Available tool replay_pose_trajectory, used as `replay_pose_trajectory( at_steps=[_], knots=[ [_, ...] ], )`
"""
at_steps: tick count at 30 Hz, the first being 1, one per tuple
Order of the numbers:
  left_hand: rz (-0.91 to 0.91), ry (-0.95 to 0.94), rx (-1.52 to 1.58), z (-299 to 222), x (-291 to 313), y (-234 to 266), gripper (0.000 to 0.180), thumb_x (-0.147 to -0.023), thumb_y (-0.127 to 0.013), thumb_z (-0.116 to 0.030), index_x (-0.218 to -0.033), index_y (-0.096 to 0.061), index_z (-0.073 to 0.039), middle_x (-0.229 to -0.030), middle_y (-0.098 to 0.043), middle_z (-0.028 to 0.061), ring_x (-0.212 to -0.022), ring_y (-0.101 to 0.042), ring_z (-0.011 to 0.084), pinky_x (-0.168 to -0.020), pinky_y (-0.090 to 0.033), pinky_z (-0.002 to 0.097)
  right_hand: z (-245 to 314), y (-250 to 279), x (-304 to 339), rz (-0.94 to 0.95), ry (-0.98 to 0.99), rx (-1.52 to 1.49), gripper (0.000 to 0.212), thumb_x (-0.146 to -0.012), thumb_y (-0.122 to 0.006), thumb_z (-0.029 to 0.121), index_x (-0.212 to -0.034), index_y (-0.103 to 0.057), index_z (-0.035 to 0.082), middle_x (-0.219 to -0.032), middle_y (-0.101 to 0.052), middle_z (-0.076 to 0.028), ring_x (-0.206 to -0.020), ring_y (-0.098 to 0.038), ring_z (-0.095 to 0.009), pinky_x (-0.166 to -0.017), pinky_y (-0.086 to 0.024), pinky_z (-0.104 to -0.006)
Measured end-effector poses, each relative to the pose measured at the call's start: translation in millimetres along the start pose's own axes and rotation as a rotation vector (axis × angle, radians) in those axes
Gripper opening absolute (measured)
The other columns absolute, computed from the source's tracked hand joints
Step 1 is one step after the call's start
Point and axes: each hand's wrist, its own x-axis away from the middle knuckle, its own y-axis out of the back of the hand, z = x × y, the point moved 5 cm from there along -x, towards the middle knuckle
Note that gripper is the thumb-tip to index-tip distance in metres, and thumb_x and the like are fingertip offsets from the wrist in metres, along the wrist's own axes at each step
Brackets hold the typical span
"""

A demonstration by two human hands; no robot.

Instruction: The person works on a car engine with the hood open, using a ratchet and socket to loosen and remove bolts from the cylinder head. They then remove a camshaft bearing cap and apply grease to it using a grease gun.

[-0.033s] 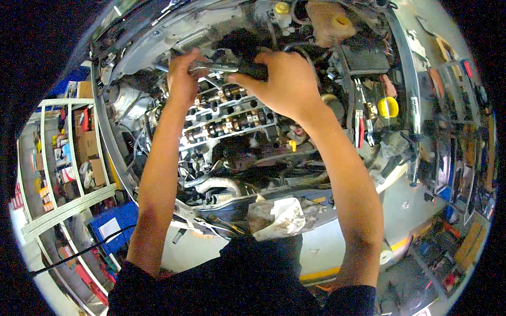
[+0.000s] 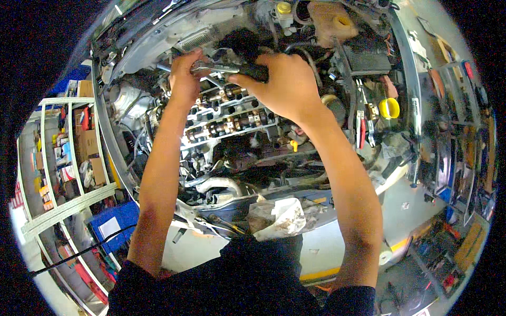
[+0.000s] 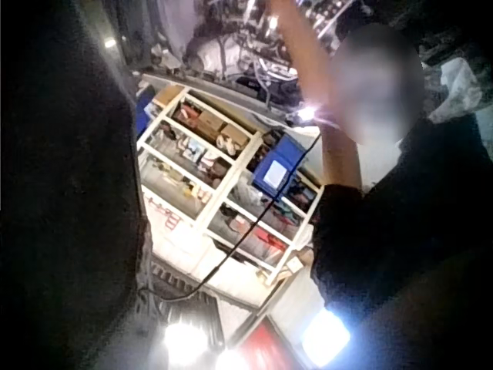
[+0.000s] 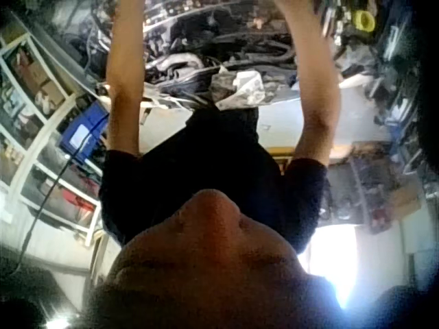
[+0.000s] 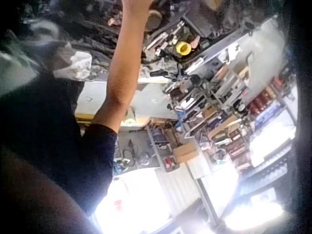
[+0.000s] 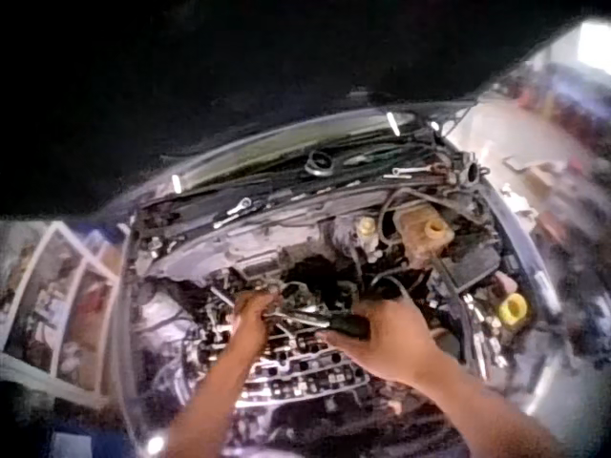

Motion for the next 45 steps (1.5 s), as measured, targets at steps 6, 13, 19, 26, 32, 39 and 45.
replay_pose_trajectory(
  at_steps=[6, 13, 19, 26, 32, 39, 45],
  knots=[
    [0.174, 0.087, -0.139, 7, -11, -2, 0.032, -0.091, -0.070, -0.037, -0.096, -0.074, -0.005, -0.105, -0.066, 0.0076, -0.102, -0.064, 0.0196, -0.078, -0.057, 0.0361, -15, -30, 19, -0.010, -0.131, -0.162, 0.048, -0.086, -0.077, 0.048, -0.081, -0.073, 0.000, -0.059, -0.061, -0.011, -0.055, -0.063, -0.026, -0.056, -0.048, -0.0405],
    [0.228, 0.073, -0.252, -4, -13, -10, 0.036, -0.090, -0.073, -0.038, -0.100, -0.072, -0.003, -0.113, -0.063, 0.0094, -0.090, -0.064, 0.0210, -0.074, -0.056, 0.0351, -6, -33, 31, -0.011, -0.088, 0.126, 0.034, -0.089, -0.076, 0.040, -0.094, -0.072, 0.007, -0.069, -0.066, -0.007, -0.064, -0.064, -0.024, -0.060, -0.049, -0.0411],
    [-0.234, 0.030, 0.301, 11, -3, 28, 0.044, -0.086, -0.076, -0.032, -0.109, -0.060, 0.003, -0.108, -0.058, 0.0158, -0.071, -0.059, 0.0214, -0.070, -0.053, 0.0348, 26, -11, -70, -0.116, 0.604, 0.570, 0.039, -0.085, -0.076, 0.039, -0.108, -0.071, 0.008, -0.105, -0.071, -0.012, -0.111, -0.063, -0.029, -0.093, -0.049, -0.0445],
    [-0.113, 0.125, 0.160, 13, -13, 22, 0.054, -0.083, -0.078, -0.032, -0.120, -0.055, 0.000, -0.118, -0.059, 0.0125, -0.107, -0.059, 0.0233, -0.082, -0.052, 0.0392, 15, -2, -47, 0.100, 0.163, 0.165, 0.065, -0.079, -0.072, 0.066, -0.096, -0.077, 0.003, -0.083, -0.072, -0.020, -0.085, -0.071, -0.041, -0.083, -0.057, -0.0479],
    [-0.061, 0.148, 0.159, 14, -12, 25, 0.054, -0.083, -0.077, -0.031, -0.120, -0.051, -0.001, -0.119, -0.058, 0.0112, -0.110, -0.058, 0.0231, -0.085, -0.051, 0.0426, 10, -12, -37, -0.058, 0.149, 0.089, 0.065, -0.077, -0.074, 0.068, -0.078, -0.076, 0.003, -0.077, -0.071, -0.021, -0.078, -0.071, -0.040, -0.073, -0.057, -0.0471],
    [-0.039, 0.126, 0.158, 13, -13, 24, 0.065, -0.080, -0.081, -0.037, -0.123, -0.050, 0.002, -0.118, -0.056, 0.0124, -0.107, -0.057, 0.0235, -0.086, -0.052, 0.0434, 14, -12, -28, -0.144, 0.128, 0.062, 0.066, -0.076, -0.074, 0.069, -0.077, -0.076, 0.003, -0.070, -0.069, -0.020, -0.073, -0.070, -0.040, -0.070, -0.058, -0.0473],
    [-0.190, 0.061, 0.190, -9, 1, 22, 0.027, -0.091, -0.069, -0.023, -0.107, -0.066, -0.001, -0.112, -0.059, 0.0117, -0.100, -0.062, 0.0265, -0.073, -0.059, 0.0407, 16, -2, -45, -0.091, 0.254, 0.195, 0.066, -0.076, -0.073, 0.070, -0.082, -0.076, 0.004, -0.072, -0.070, -0.020, -0.075, -0.071, -0.040, -0.071, -0.058, -0.0481]
  ],
)
